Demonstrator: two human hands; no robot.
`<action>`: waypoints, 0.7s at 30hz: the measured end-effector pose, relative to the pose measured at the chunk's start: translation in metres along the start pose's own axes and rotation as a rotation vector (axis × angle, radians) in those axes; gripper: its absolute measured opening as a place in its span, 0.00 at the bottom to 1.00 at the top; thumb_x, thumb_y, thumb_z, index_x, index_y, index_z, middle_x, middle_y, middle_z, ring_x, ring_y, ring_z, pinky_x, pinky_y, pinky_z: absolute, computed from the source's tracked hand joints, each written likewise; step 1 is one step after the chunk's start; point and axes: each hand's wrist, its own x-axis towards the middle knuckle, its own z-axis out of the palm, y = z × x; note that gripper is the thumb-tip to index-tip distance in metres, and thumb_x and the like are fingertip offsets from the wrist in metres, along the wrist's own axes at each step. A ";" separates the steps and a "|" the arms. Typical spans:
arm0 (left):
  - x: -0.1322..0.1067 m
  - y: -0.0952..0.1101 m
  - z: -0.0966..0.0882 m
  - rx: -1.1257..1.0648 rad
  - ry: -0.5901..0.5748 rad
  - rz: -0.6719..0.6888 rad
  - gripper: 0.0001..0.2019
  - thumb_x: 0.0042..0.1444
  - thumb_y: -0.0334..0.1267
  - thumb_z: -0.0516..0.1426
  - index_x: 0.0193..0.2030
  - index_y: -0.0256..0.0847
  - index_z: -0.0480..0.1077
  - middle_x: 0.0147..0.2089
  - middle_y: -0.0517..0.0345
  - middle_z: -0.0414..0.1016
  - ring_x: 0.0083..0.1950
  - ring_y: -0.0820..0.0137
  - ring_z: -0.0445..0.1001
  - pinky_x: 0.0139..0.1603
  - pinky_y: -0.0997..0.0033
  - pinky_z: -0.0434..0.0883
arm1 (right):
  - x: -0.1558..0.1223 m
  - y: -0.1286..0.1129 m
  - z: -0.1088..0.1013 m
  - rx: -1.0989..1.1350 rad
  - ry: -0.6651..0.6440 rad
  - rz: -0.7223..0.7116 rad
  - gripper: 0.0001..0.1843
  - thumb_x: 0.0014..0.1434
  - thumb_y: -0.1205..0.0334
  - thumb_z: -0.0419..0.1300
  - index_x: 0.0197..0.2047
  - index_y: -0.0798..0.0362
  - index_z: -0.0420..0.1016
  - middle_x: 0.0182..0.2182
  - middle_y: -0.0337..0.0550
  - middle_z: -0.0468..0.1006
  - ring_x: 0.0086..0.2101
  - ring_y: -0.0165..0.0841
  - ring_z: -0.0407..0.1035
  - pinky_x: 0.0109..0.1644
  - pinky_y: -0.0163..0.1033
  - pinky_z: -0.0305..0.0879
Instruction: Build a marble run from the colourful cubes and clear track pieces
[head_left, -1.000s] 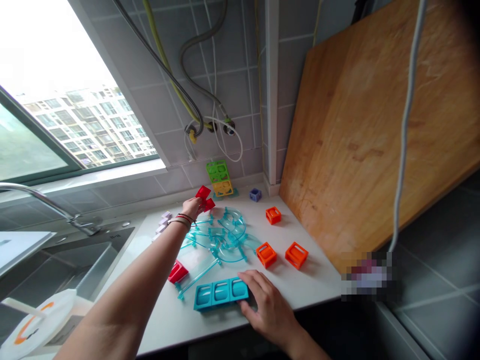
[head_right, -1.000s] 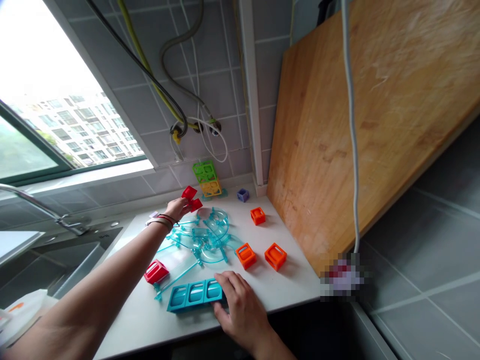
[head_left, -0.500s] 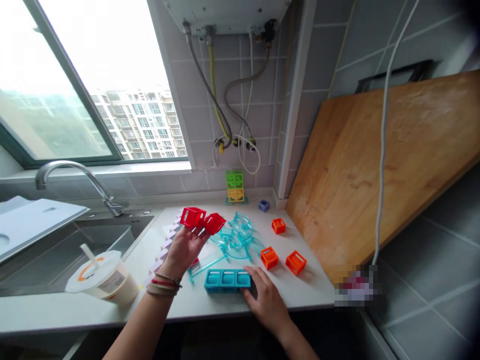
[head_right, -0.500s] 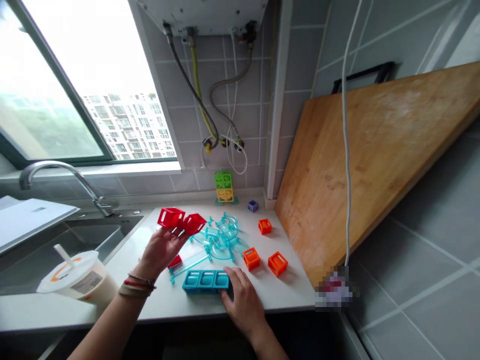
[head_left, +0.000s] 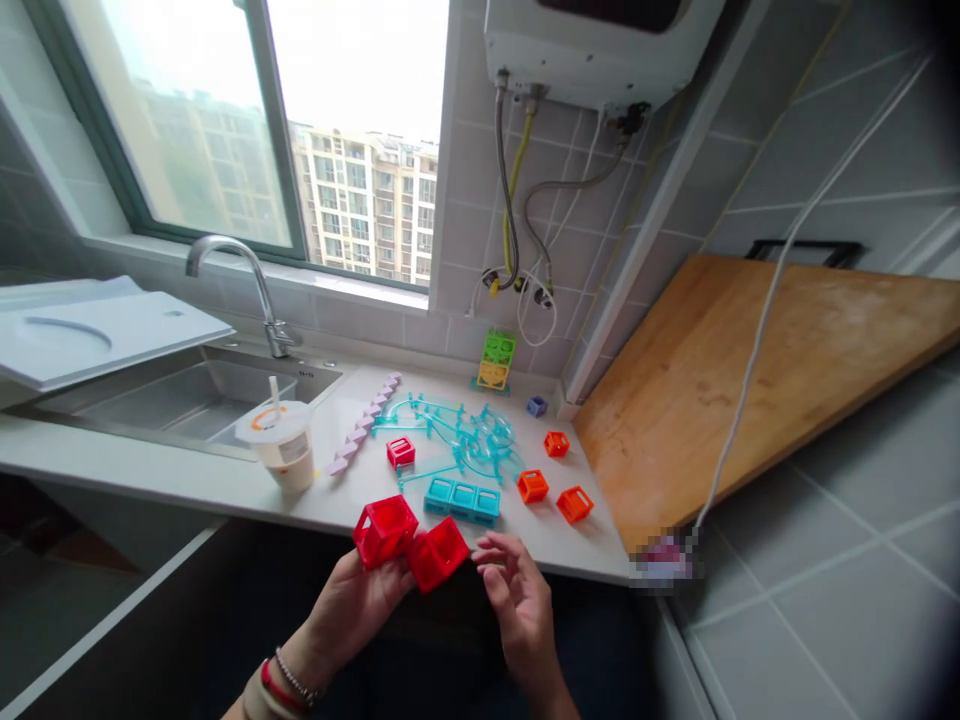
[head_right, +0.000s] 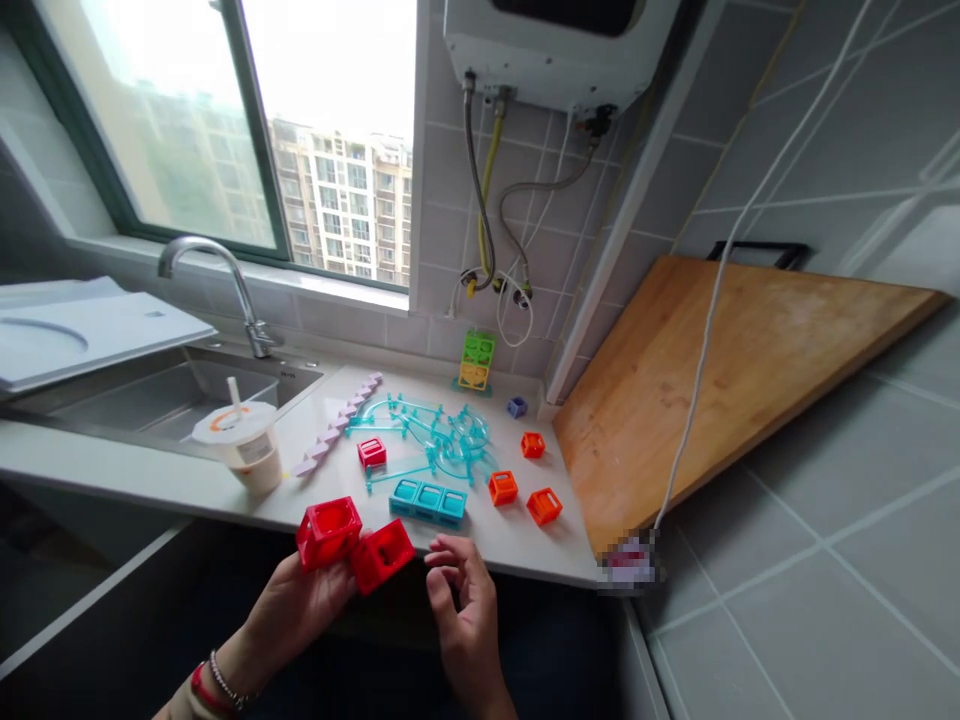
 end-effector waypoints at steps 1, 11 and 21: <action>-0.007 -0.003 -0.001 0.017 -0.038 -0.007 0.07 0.53 0.34 0.67 0.39 0.36 0.81 0.43 0.45 0.85 0.46 0.55 0.84 0.47 0.58 0.83 | -0.010 -0.009 0.005 0.055 -0.038 0.025 0.24 0.68 0.46 0.59 0.61 0.49 0.70 0.53 0.51 0.77 0.47 0.41 0.76 0.51 0.47 0.76; -0.041 -0.015 0.013 0.259 -0.142 -0.013 0.13 0.58 0.45 0.66 0.45 0.41 0.82 0.49 0.45 0.84 0.54 0.49 0.81 0.50 0.57 0.81 | -0.041 -0.049 0.021 0.062 -0.012 0.181 0.39 0.55 0.47 0.72 0.66 0.48 0.67 0.56 0.52 0.77 0.52 0.46 0.76 0.53 0.48 0.77; -0.033 -0.009 0.007 0.168 -0.014 -0.103 0.18 0.50 0.47 0.70 0.44 0.40 0.83 0.46 0.43 0.85 0.36 0.56 0.85 0.37 0.63 0.81 | -0.014 -0.035 -0.013 0.876 0.229 0.656 0.20 0.66 0.44 0.61 0.47 0.51 0.80 0.36 0.42 0.84 0.32 0.32 0.79 0.32 0.34 0.78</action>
